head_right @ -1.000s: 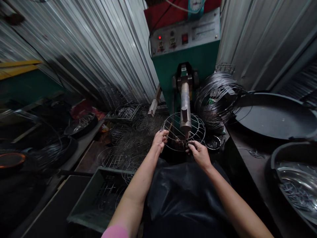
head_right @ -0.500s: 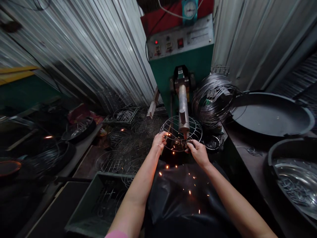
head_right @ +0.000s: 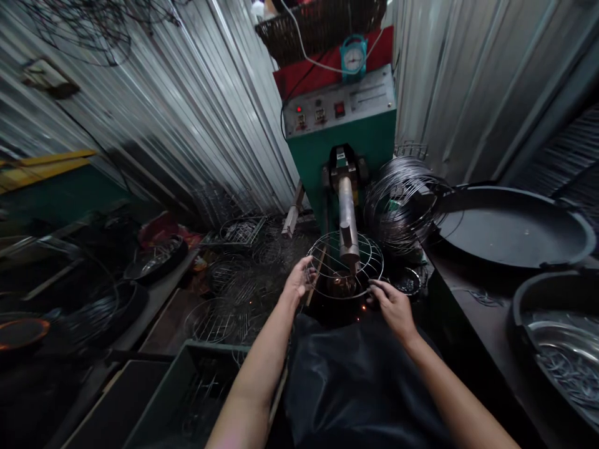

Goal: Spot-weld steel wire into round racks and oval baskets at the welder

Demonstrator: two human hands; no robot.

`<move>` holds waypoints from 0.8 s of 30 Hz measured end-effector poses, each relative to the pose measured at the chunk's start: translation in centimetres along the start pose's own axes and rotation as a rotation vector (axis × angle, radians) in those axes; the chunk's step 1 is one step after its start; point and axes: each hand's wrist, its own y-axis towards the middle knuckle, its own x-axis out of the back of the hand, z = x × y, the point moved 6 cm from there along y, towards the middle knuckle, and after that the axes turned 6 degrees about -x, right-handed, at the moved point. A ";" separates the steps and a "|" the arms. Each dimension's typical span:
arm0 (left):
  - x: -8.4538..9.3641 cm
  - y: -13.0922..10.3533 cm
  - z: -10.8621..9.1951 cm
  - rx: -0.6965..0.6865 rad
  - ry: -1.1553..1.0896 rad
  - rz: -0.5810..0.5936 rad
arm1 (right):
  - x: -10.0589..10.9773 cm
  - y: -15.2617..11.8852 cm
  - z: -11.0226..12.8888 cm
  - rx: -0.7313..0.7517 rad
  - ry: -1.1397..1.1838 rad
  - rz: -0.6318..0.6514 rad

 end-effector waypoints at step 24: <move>-1.2 -2.5 -0.1 -0.196 -0.119 -0.132 | -5.2 -1.0 2.5 -0.074 0.091 0.266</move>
